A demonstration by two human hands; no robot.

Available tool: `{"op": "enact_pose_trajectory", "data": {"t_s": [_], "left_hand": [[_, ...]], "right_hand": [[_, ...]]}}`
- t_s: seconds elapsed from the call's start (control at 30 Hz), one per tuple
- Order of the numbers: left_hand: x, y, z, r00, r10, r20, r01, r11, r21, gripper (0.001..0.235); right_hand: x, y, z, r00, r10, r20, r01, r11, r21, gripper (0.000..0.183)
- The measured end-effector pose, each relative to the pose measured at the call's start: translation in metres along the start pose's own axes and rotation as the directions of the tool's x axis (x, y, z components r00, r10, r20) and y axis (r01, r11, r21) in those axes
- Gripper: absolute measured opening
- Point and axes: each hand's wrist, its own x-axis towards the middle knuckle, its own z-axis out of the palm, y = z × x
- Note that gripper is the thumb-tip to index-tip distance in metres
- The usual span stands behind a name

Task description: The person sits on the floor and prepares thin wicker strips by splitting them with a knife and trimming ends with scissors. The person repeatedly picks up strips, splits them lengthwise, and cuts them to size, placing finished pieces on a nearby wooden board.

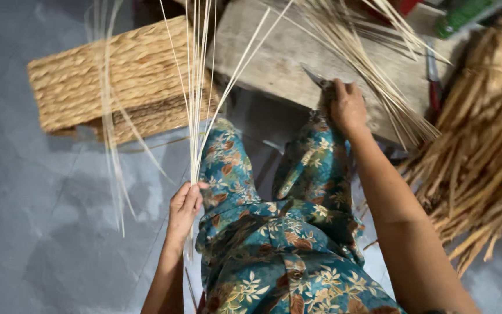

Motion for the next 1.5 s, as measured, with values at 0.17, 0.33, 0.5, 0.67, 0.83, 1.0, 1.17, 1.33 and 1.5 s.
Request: {"op": "enact_pose_trajectory", "data": {"t_s": [0.17, 0.33, 0.5, 0.67, 0.83, 1.0, 1.17, 1.33, 1.5], "left_hand": [[0.001, 0.016, -0.003, 0.997, 0.068, -0.042, -0.071, 0.995, -0.073, 0.028], [0.003, 0.028, 0.015, 0.994, 0.104, -0.038, -0.107, 0.990, -0.092, 0.028], [0.015, 0.024, 0.050, 0.981, 0.115, 0.158, -0.118, 0.993, 0.004, 0.030], [0.021, 0.019, 0.094, 0.917, 0.081, 0.392, -0.214, 0.927, 0.309, 0.029], [0.007, 0.018, 0.116, 0.842, 0.084, 0.532, -0.335, 0.855, 0.395, 0.027], [0.003, 0.018, 0.104, 0.829, 0.160, 0.536, -0.399, 0.840, 0.367, 0.026], [0.014, 0.008, 0.073, 0.890, 0.101, 0.445, -0.343, 0.791, 0.506, 0.025], [0.027, -0.007, 0.043, 0.944, 0.106, 0.314, -0.174, 0.964, 0.199, 0.026], [0.029, 0.004, 0.021, 0.986, 0.131, 0.102, -0.117, 0.984, -0.134, 0.029]], "right_hand": [[-0.003, -0.004, -0.002, 1.000, -0.012, -0.021, 0.011, 1.000, -0.029, 0.053], [-0.009, -0.037, -0.019, 0.985, -0.056, -0.165, 0.065, 0.997, 0.046, 0.044], [-0.059, -0.135, -0.046, 0.940, -0.069, 0.333, -0.210, 0.654, 0.727, 0.041], [-0.080, -0.186, -0.083, 0.865, -0.387, 0.321, -0.300, 0.114, 0.947, 0.053], [-0.082, -0.178, -0.076, 0.850, -0.025, 0.526, -0.521, 0.106, 0.847, 0.042], [-0.092, -0.145, -0.069, 0.826, 0.107, 0.553, -0.561, 0.069, 0.825, 0.044], [-0.081, -0.098, -0.087, 0.889, 0.237, 0.393, -0.414, 0.048, 0.909, 0.045], [-0.064, -0.052, -0.110, 0.855, 0.456, 0.246, -0.209, -0.130, 0.969, 0.045], [-0.038, 0.019, -0.110, 0.829, 0.555, 0.069, -0.065, -0.027, 0.998, 0.042]]}}
